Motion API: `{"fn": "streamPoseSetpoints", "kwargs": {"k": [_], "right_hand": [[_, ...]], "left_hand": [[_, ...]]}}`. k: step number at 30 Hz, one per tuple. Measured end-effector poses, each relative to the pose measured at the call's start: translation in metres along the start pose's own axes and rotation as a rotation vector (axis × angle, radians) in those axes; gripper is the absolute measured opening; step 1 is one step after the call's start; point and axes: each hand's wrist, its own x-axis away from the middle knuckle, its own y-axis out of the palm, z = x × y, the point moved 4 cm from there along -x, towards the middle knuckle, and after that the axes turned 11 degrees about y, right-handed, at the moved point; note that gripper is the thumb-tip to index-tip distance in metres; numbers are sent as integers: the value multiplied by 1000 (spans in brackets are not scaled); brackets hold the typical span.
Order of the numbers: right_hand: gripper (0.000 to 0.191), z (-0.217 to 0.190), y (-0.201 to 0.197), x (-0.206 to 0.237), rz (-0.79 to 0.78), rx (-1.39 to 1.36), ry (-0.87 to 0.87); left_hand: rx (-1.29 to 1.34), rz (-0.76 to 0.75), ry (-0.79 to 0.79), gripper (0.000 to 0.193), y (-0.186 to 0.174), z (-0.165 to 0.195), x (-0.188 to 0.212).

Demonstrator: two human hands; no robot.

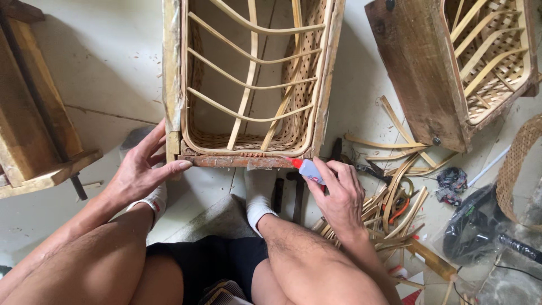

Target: The person sits on the floor weaving a rattan basket on a wooden frame mold. They apply glue from a squeeze bottle along the basket rim, trim and position thin bamboo strips by hand, cut strips with a knife and scissors, tuck the woven rim into place, and use pliers to secure the weave.

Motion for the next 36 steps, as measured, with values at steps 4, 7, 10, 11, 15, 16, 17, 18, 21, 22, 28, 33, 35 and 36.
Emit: {"fn": "streamPoseSetpoints", "kwargs": {"k": [4,7,10,11,15,16,17,18,21,22,28,33,35,36], "right_hand": [[51,-5,3,-5,-10,19,-48],[51,-7,3,-7,-11,57,-99],[50,-9,0,-8,-16,87,-128],[49,-9,-1,-9,-21,92,-134],[48,-16,-4,-11,-8,21,-129],[48,-19,-3,-11,-9,8,-137],[49,-22,-1,-11,-11,-3,-144],[49,-26,1,-12,-21,9,-157],[49,-34,5,-14,-47,42,-191],[50,-36,5,-16,-53,47,-197],[46,-50,1,-23,-35,12,-223],[48,-70,12,-26,-58,5,-274],[48,-75,14,-28,-74,36,-284],[48,-77,14,-29,-73,40,-294]], "left_hand": [[32,-1,-15,102,-2,-2,1],[51,21,-105,102,-3,-8,2],[-1,-5,37,99,-2,-4,1],[2,-12,62,99,-2,-4,1],[-4,-14,100,98,-5,-3,1],[-10,-15,90,98,-5,-4,2],[-10,-17,88,98,-6,-3,2],[-8,-22,90,98,-6,-3,3],[-4,-32,101,97,-7,-1,4],[-3,-33,104,96,-7,0,4],[11,-34,115,96,-12,-1,5],[-36,-40,135,99,-19,-7,8],[-34,-35,136,100,-21,-10,8],[-30,-33,136,100,-22,-12,7]]}}
